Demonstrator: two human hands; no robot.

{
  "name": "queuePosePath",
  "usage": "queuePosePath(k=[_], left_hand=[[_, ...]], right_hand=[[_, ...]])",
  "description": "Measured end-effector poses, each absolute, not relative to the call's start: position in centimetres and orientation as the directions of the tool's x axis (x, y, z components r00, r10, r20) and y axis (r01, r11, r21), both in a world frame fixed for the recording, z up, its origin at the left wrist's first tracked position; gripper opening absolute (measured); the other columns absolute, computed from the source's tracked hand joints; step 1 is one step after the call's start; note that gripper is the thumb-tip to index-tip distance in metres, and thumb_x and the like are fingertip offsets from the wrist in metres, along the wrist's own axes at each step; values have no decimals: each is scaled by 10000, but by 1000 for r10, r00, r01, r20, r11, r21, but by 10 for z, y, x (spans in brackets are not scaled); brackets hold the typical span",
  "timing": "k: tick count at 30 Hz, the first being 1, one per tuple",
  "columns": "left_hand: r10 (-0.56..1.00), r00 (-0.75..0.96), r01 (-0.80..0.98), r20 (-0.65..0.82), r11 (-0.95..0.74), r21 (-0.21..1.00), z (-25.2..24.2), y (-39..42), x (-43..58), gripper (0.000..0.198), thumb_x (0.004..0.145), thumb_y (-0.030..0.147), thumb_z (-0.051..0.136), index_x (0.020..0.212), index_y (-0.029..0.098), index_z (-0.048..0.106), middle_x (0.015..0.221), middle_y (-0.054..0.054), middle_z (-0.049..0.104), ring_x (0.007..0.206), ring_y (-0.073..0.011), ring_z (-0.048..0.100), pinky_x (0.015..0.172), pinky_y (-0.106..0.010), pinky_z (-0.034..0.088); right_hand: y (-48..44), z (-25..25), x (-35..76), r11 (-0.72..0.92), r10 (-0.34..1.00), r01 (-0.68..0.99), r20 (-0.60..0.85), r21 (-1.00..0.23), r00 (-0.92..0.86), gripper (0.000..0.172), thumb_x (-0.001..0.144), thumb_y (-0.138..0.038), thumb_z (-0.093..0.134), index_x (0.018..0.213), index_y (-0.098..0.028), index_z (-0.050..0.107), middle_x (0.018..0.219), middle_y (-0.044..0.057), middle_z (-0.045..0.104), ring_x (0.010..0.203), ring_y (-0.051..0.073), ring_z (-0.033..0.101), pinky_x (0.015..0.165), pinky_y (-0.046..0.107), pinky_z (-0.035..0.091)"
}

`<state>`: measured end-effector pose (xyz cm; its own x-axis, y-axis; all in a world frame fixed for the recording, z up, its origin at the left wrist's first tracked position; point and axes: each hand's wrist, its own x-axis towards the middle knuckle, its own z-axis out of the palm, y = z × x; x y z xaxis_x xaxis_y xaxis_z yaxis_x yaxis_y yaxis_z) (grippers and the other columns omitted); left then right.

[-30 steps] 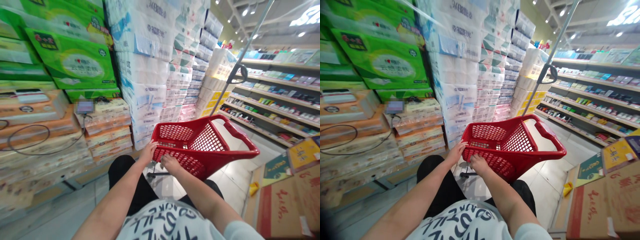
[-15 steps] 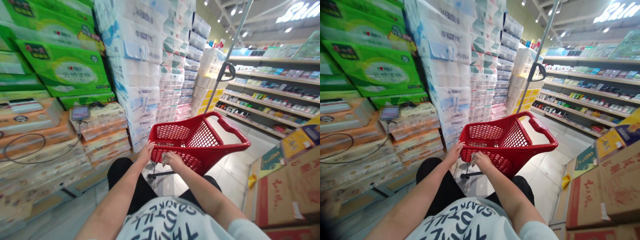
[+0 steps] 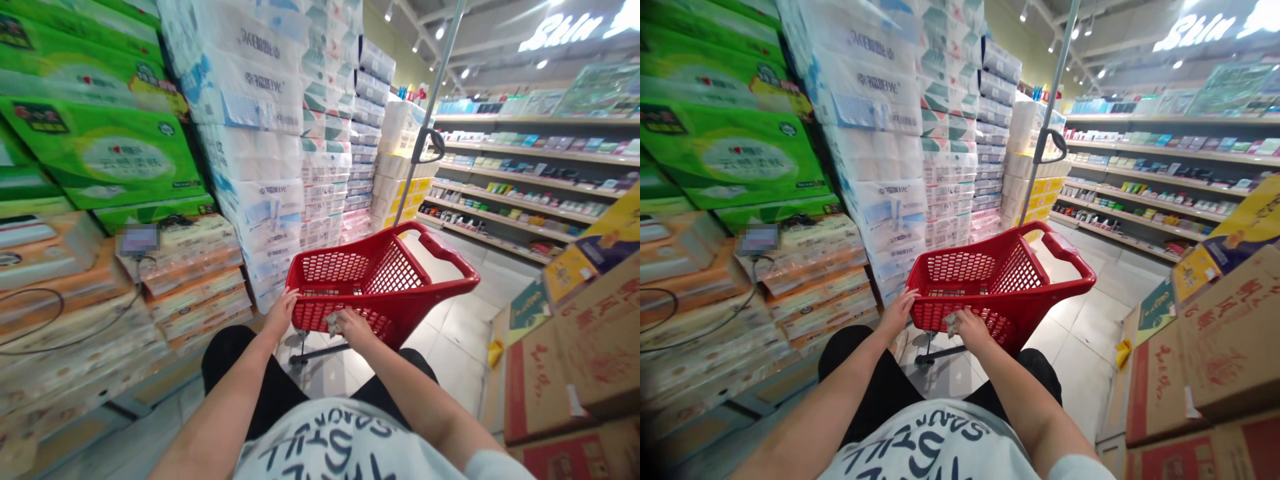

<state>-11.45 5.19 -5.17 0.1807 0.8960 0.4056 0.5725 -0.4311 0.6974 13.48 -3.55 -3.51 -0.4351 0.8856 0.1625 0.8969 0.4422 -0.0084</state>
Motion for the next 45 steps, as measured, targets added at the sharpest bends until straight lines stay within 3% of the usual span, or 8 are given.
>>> queuePosePath(k=[10, 14, 18, 23, 27, 32, 35, 45], left_hand=[[892, 204, 573, 403, -443, 690, -52, 55, -115, 408, 938, 429, 316, 1004, 217, 658, 1315, -71, 612, 1387, -251, 372, 1163, -489, 304], [893, 209, 574, 399, -442, 690, -52, 55, -115, 402, 936, 426, 318, 1004, 215, 654, 1322, -77, 605, 1395, -257, 359, 1166, -489, 297], [895, 206, 579, 396, -437, 688, -53, 56, -115, 402, 933, 415, 312, 998, 204, 648, 1316, -85, 606, 1389, -263, 364, 1169, -491, 291], [894, 206, 590, 398, -438, 678, -54, 58, -114, 404, 934, 399, 299, 1000, 201, 645, 1299, -87, 613, 1390, -256, 361, 1171, -492, 286], [892, 207, 599, 402, -441, 668, -54, 57, -114, 393, 933, 392, 301, 977, 208, 646, 1282, -84, 623, 1381, -259, 376, 1163, -493, 305], [885, 205, 592, 418, -452, 667, -53, 55, -115, 385, 935, 371, 298, 979, 214, 646, 1271, -71, 628, 1380, -241, 378, 1168, -482, 305], [890, 207, 586, 407, -446, 677, -51, 53, -116, 372, 933, 353, 304, 977, 219, 649, 1260, -57, 634, 1381, -233, 378, 1165, -477, 316], [894, 196, 584, 403, -437, 684, -49, 50, -118, 363, 941, 326, 314, 994, 204, 652, 1269, -71, 631, 1381, -227, 382, 1159, -471, 324]], right_hand=[[-40, -32, 147, 394, 910, 919, 158, -36, -384, 265, 957, -235, 455, 1147, -235, 640, 1163, 72, 579, 1107, 214, 479, 859, 301, 479], [-40, -35, 151, 360, 914, 932, 213, -33, -345, 319, 968, -225, 425, 1244, -221, 586, 1223, 80, 559, 1114, 215, 469, 836, 295, 477], [-40, -33, 150, 348, 929, 937, 149, -32, -340, 260, 923, -209, 500, 1139, -219, 645, 1157, 79, 580, 1063, 218, 488, 786, 296, 484], [-40, -31, 145, 347, 916, 936, 235, -60, -325, 351, 908, -169, 493, 1236, -247, 589, 1203, 69, 560, 1106, 207, 468, 828, 283, 472], [-39, -32, 144, 393, 911, 919, 151, -38, -383, 299, 901, -203, 515, 1177, -234, 624, 1188, 65, 569, 1132, 222, 470, 819, 283, 482], [-33, -27, 132, 442, 878, 897, 198, 14, -436, 393, 909, -156, 477, 1288, -231, 545, 1244, 82, 543, 1135, 218, 466, 813, 287, 493], [-28, -23, 120, 471, 870, 881, 147, 40, -472, 374, 910, -149, 479, 1267, -225, 562, 1200, 87, 561, 1105, 226, 484, 803, 290, 500], [-16, -23, 85, 597, 767, 792, 197, 127, -610, 314, 947, -171, 450, 1242, -179, 559, 1206, 102, 568, 1068, 223, 507, 794, 294, 524]])
